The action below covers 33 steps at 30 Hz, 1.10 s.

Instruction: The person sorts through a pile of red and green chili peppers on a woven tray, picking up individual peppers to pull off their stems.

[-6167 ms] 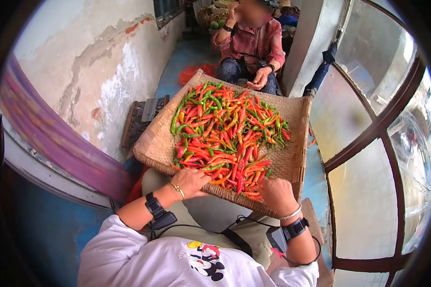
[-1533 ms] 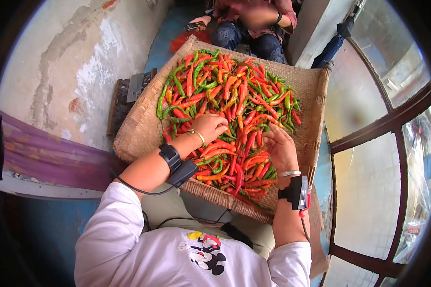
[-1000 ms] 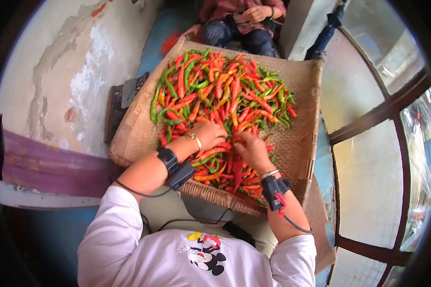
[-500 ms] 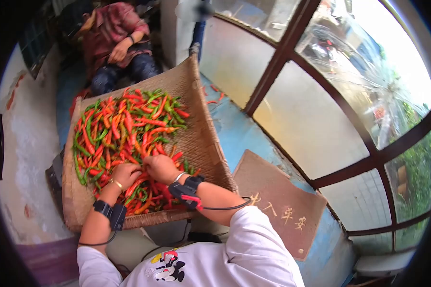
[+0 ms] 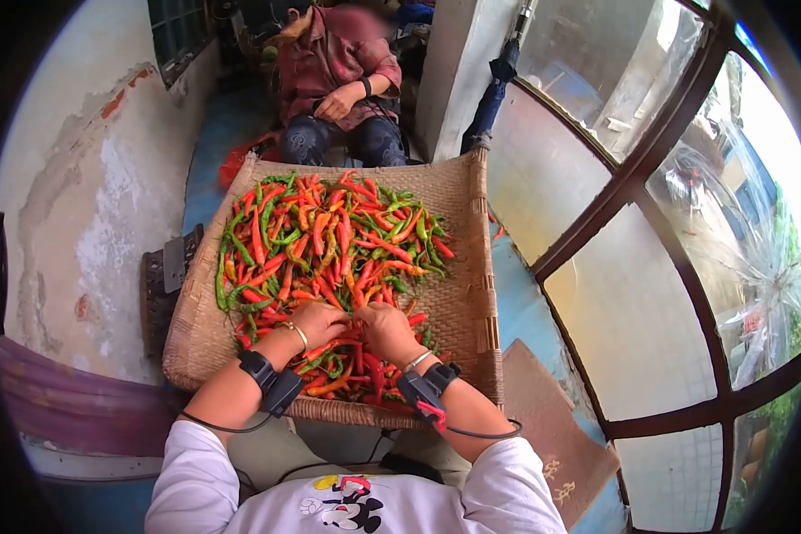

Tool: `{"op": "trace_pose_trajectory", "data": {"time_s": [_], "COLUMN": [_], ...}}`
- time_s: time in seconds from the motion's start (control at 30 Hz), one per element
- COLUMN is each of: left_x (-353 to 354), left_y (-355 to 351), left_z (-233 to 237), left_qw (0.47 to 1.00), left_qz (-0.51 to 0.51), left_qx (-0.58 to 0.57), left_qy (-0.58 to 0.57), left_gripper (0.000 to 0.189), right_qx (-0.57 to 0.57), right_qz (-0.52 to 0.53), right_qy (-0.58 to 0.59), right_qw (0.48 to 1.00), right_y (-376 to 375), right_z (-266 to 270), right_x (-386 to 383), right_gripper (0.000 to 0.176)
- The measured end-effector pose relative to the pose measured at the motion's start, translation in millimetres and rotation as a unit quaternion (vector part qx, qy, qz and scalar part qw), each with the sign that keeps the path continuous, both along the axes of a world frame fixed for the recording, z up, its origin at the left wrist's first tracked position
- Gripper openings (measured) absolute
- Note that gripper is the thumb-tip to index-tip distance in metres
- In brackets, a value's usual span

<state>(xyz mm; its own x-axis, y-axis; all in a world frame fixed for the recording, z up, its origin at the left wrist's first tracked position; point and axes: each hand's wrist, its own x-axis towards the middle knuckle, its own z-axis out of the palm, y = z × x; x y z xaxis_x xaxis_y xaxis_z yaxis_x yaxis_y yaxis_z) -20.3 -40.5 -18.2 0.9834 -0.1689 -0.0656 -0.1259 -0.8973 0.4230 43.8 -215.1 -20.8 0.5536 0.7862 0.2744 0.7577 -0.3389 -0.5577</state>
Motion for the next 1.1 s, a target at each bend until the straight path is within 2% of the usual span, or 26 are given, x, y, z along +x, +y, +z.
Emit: {"op": "trace_pose_trajectory", "data": {"time_s": [0.07, 0.13, 0.17, 0.2, 0.27, 0.3, 0.33, 0.4, 0.43, 0.47, 0.53, 0.6, 0.67, 0.7, 0.77, 0.8, 0.87, 0.93, 1.0, 1.03, 1.07, 1.1], "left_x": [-5, -9, -7, -6, -6, -10, -12, -11, -13, -13, -13, -8, -6, -9, -9, -10, -11, -11, -10, -10, -11, -10], "left_y": [-2, -5, -5, -6, -5, -8, -9, -10, -12, -14, -13, -9, -10, -12, -15, -14, -13, -10, -9, -8, -8, -8], "left_z": [5, 12, 8, 5, 4, 12, 13, 22, 27, 31, 37, 24, 12, 15, 19, 20, 20, 17, 13, 12, 11, 10], "left_qw": [0.999, 0.985, 0.968, 0.966, 0.961, 0.971, 0.971, 0.954, 0.939, 0.94, 0.917, 0.918, 0.936, 0.95, 0.956, 0.961, 0.966, 0.973, 0.975, 0.98, 0.984, 0.986], "left_qz": [0.021, 0.097, 0.099, 0.108, 0.073, 0.092, 0.101, 0.142, 0.161, 0.156, 0.135, 0.093, 0.035, 0.042, 0.041, 0.05, 0.063, 0.056, 0.058, 0.05, 0.042, 0.037], "left_qx": [0.018, -0.053, -0.088, -0.087, -0.107, -0.1, -0.099, -0.186, -0.19, -0.191, -0.136, -0.135, -0.139, -0.167, -0.166, -0.16, -0.142, -0.105, -0.109, -0.087, -0.066, -0.043], "left_qy": [0.016, -0.134, -0.215, -0.217, -0.246, -0.194, -0.191, -0.185, -0.236, -0.236, -0.35, -0.361, -0.322, -0.262, -0.24, -0.219, -0.208, -0.196, -0.186, -0.174, -0.162, -0.157], "left_gripper": [0.027, 0.031, 0.038, 0.038, 0.039, 0.04, 0.04, 0.037, 0.033, 0.033, 0.032, 0.029, 0.028, 0.026, 0.026, 0.025, 0.024, 0.024, 0.023, 0.023, 0.023, 0.024], "right_qx": [0.032, 0.14, 0.163, 0.162, 0.24, 0.272, 0.294, 0.279, 0.282, 0.278, 0.275, 0.354, 0.378, 0.392, 0.417, 0.417, 0.437, 0.442, 0.426, 0.404, 0.402, 0.356], "right_qz": [-0.004, -0.039, -0.043, -0.034, -0.021, -0.015, -0.013, -0.009, -0.011, -0.012, -0.011, 0.002, -0.019, -0.014, 0.007, 0.007, 0.028, 0.029, 0.032, 0.017, 0.019, -0.026], "right_qy": [-0.025, 0.004, -0.005, -0.005, 0.151, 0.26, 0.33, 0.341, 0.339, 0.354, 0.367, 0.495, 0.531, 0.544, 0.577, 0.578, 0.623, 0.646, 0.662, 0.648, 0.652, 0.601], "right_qw": [0.999, 0.989, 0.986, 0.986, 0.959, 0.926, 0.897, 0.898, 0.898, 0.893, 0.889, 0.793, 0.758, 0.741, 0.703, 0.701, 0.649, 0.622, 0.616, 0.646, 0.643, 0.715], "right_y": [4, 4, 3, 2, 2, 3, 2, 1, 1, -1, -1, -1, -1, -3, -4, -5, -6, -4, -4, -4, -3, -2], "right_z": [12, 32, 43, 44, 41, 40, 42, 39, 39, 38, 36, 36, 41, 40, 33, 31, 29, 28, 26, 26, 28, 30], "right_x": [-5, -11, -16, -16, -21, -24, -28, -24, -22, -19, -16, -16, -17, -14, -8, -7, -5, -6, -5, -3, -3, -3], "right_gripper": [0.014, 0.013, 0.011, 0.011, 0.012, 0.013, 0.014, 0.017, 0.017, 0.017, 0.018, 0.019, 0.019, 0.019, 0.021, 0.021, 0.021, 0.021, 0.022, 0.018, 0.018, 0.015]}}
